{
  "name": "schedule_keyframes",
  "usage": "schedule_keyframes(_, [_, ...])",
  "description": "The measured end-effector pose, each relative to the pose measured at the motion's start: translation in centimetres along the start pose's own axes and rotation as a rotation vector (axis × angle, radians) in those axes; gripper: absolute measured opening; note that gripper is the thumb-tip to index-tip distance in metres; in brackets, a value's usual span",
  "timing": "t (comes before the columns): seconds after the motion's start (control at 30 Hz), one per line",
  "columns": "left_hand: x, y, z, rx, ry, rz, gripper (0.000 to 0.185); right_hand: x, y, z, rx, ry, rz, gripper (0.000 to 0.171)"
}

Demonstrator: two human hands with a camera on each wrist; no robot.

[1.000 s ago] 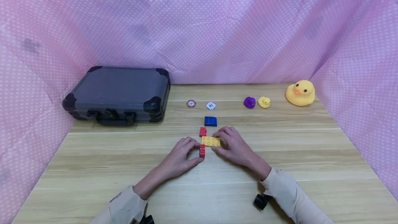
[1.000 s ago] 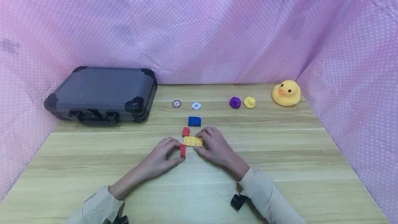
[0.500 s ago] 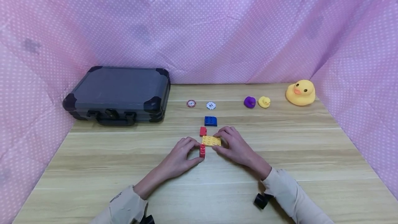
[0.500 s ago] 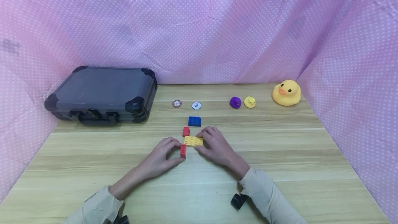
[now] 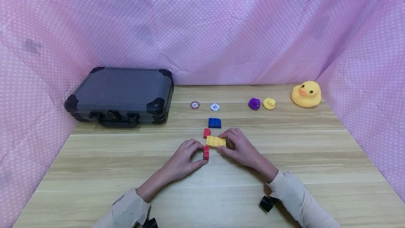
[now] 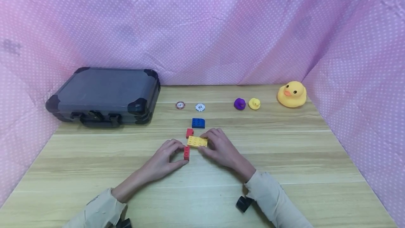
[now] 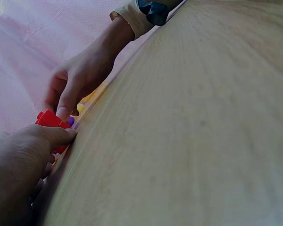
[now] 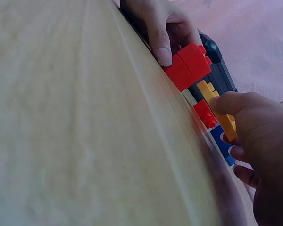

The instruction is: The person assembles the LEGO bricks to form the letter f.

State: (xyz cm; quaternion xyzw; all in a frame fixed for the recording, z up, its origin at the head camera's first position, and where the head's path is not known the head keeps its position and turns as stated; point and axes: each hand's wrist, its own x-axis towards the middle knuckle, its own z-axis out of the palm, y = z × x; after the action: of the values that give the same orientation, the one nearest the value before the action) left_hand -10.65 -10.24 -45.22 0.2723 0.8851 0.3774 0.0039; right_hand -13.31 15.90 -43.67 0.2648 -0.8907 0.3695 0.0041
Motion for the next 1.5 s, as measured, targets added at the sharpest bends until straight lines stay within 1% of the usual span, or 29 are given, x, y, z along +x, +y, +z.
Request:
schedule_keyframes(0.4, [0.0,0.1,-0.1,-0.012,-0.007,-0.014,0.030,-0.3,-0.6,-0.4,0.009,0.035,-0.049,0.034])
schedule_keyframes(0.73, [-0.1,0.1,-0.1,-0.012,-0.011,-0.014,0.032,-0.5,-1.1,-0.4,0.041,0.030,-0.099,0.034])
schedule_keyframes(1.0, [-0.1,0.2,-0.1,-0.010,-0.010,-0.011,0.033,-0.5,-1.5,-0.5,0.050,0.043,-0.112,0.034])
schedule_keyframes(1.27, [0.0,0.1,-0.2,-0.007,-0.018,-0.022,0.029,-0.6,-2.1,-0.4,0.062,0.023,-0.157,0.033])
schedule_keyframes(1.5, [0.0,0.1,-0.2,0.014,-0.018,-0.019,0.035,-0.8,-2.3,-0.2,0.049,0.006,-0.163,0.033])
